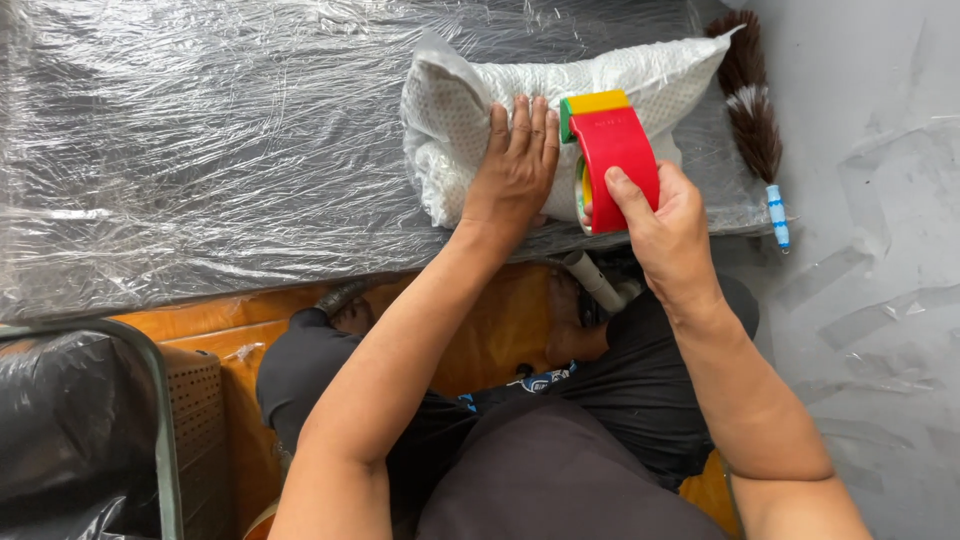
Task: The person ties a plastic bag containing a white item, rolls it into a cylindrical shape, and secures it with tape using a handheld dispenser. The person then places the wrapped package on the table.
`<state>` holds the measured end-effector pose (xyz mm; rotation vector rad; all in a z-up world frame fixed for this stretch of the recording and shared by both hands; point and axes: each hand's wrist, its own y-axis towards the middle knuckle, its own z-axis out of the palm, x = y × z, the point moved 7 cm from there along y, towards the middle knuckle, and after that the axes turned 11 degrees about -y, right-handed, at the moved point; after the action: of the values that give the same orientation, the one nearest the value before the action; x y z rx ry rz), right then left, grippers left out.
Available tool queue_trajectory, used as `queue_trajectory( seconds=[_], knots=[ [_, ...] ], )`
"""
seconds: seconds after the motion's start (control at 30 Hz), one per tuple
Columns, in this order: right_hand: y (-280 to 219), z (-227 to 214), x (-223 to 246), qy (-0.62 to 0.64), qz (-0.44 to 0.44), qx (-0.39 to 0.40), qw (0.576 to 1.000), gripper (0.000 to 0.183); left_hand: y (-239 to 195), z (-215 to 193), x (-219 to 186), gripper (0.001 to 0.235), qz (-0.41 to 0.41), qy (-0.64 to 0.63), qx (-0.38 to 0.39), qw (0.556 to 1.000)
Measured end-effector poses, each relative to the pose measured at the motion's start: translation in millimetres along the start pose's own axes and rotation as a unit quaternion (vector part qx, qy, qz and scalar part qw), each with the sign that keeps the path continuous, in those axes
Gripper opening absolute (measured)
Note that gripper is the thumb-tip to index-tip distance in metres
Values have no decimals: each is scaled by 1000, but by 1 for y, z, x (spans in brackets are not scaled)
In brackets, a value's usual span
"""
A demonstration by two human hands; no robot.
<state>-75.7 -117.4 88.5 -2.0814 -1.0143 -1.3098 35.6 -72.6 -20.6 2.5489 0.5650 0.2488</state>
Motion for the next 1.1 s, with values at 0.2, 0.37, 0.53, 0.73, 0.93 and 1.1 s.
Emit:
queue_trajectory(
  seconds=[0.2, 0.37, 0.53, 0.73, 0.93, 1.1],
  knots=[
    [-38, -10, -21, -1, 1, -44, 999, 32, 8, 8, 11, 93, -10, -18, 39, 999],
    [-71, -12, -39, -43, 51, -33, 997, 34, 12, 7, 14, 133, -13, -34, 41, 999],
    [-105, -17, -47, -39, 57, -16, 997, 37, 17, 5, 24, 141, -18, -47, 41, 998],
    [-142, -26, -75, 40, 99, 3, 994, 37, 28, -4, 27, 143, -24, -74, 56, 995],
    [-133, -14, -119, 29, 117, 12, 993, 37, 33, -2, 18, 142, -18, -72, 86, 994],
    [-127, -1, -147, 32, 123, 23, 992, 36, 20, -12, 1, 142, 5, -16, 108, 994]
  ],
)
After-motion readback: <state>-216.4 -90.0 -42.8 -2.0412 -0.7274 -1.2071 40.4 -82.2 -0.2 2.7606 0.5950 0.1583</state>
